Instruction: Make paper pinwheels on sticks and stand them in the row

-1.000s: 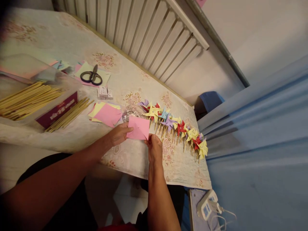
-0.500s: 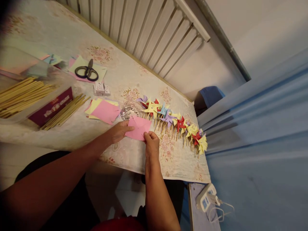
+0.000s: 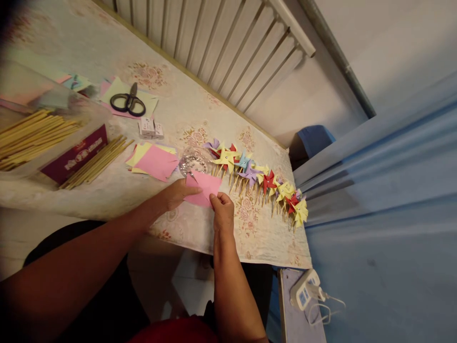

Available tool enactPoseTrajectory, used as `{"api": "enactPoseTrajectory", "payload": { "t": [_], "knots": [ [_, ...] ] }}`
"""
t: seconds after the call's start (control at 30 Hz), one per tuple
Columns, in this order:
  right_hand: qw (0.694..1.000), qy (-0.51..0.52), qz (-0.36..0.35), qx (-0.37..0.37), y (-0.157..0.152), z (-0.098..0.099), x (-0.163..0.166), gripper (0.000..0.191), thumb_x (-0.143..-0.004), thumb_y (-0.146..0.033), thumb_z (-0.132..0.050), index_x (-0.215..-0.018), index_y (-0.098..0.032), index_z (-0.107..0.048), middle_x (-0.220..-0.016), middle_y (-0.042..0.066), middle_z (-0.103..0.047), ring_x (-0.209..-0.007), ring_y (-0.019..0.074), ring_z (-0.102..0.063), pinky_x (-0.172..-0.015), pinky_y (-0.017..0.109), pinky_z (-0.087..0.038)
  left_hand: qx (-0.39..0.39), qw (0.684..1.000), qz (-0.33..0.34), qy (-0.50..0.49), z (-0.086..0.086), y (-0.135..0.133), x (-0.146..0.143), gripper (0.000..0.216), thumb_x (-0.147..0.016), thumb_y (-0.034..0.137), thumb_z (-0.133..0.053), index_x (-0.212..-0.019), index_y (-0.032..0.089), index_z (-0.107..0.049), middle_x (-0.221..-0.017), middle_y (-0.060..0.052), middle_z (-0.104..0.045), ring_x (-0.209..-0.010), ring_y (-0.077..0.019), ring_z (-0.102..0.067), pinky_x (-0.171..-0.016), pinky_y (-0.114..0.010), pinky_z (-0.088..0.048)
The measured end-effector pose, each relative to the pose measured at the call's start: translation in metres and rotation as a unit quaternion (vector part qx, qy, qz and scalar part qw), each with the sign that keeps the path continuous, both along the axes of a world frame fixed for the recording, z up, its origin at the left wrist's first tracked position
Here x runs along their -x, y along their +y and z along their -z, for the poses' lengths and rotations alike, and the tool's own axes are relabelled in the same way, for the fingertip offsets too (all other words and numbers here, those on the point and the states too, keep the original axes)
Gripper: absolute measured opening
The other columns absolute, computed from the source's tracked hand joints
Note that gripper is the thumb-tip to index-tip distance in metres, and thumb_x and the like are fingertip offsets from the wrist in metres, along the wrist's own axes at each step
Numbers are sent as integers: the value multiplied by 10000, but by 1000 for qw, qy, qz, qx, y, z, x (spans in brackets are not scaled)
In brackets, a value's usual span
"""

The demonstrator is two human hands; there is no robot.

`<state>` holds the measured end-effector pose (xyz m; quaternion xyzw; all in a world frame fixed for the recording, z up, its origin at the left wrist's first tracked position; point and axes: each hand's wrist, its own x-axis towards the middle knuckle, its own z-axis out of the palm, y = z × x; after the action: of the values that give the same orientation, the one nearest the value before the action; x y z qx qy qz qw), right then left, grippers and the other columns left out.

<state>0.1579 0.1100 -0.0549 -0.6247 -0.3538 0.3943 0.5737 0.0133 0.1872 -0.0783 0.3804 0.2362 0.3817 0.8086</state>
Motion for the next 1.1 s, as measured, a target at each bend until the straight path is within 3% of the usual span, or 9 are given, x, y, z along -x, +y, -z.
{"api": "enactPoseTrajectory", "payload": {
  "t": [0.13, 0.4, 0.5, 0.6, 0.67, 0.83, 0.97, 1.1],
  "knots": [
    [1000, -6, -10, -6, 1, 0, 0, 218, -664, -364, -742, -757, -188, -654, -667, -51, -607, -591, 105, -481, -611, 232, -391, -23, 998, -18, 55, 0, -1, -2, 327, -616, 279, -803, -911, 160, -727, -911, -60, -751, -817, -223, -670, -799, -350, -501],
    [990, -138, 6, -5, -7, -8, -25, 174, -711, -340, -699, -671, -187, -627, -599, -62, -515, -569, 101, -393, -565, 230, -312, -85, 992, 74, 58, -4, 0, 4, 255, -643, 234, -769, -876, 149, -707, -835, -41, -739, -790, -195, -668, -784, -326, -501],
    [971, -236, 35, -17, -12, -17, -40, 196, -744, -337, -679, -636, -196, -598, -603, -56, -493, -599, 116, -401, -583, 241, -317, -101, 993, 53, 40, -3, 3, 5, 287, -662, 223, -743, -937, 149, -710, -976, -77, -749, -951, -225, -677, -905, -367, -483],
    [925, -361, 96, -66, -20, -17, -48, 204, -798, -297, -652, -628, -212, -577, -619, -44, -492, -631, 138, -421, -625, 261, -345, -105, 992, 18, 72, 1, 7, 5, 278, -663, 228, -731, -933, 163, -708, -1006, -76, -743, -1031, -238, -662, -983, -403, -448],
    [883, -445, 101, -106, -29, -10, -46, 149, -852, -254, -597, -709, -219, -617, -703, -10, -565, -704, 167, -484, -697, 287, -388, -108, 990, 9, 90, 4, 8, 5, 275, -654, 223, -726, -922, 165, -700, -1000, -71, -736, -1038, -239, -659, -993, -411, -440],
    [801, -588, -9, -113, -60, 29, -24, 210, -919, -154, -472, -909, -213, -673, -870, 71, -660, -856, 224, -539, -805, 367, -426, -101, 988, 6, 117, 11, 8, 3, 288, -665, 229, -711, -943, 156, -689, -963, -75, -724, -993, -237, -675, -932, -395, -465],
    [783, -609, -44, -114, -79, 51, -15, 229, -904, -119, -494, -996, -206, -685, -957, 98, -670, -918, 241, -547, -829, 398, -441, -100, 989, 20, 110, 16, 7, 1, 274, -672, 239, -728, -928, 152, -681, -957, -81, -722, -888, -211, -686, -860, -373, -499],
    [782, -611, -44, -117, -84, 55, -13, 225, -899, -123, -517, -1011, -213, -691, -989, 101, -670, -941, 249, -555, -837, 417, -446, -117, 986, 17, 118, 21, 7, -3, 242, -655, 217, -724, -886, 160, -676, -910, -71, -720, -830, -198, -681, -829, -367, -511]
  ]
}}
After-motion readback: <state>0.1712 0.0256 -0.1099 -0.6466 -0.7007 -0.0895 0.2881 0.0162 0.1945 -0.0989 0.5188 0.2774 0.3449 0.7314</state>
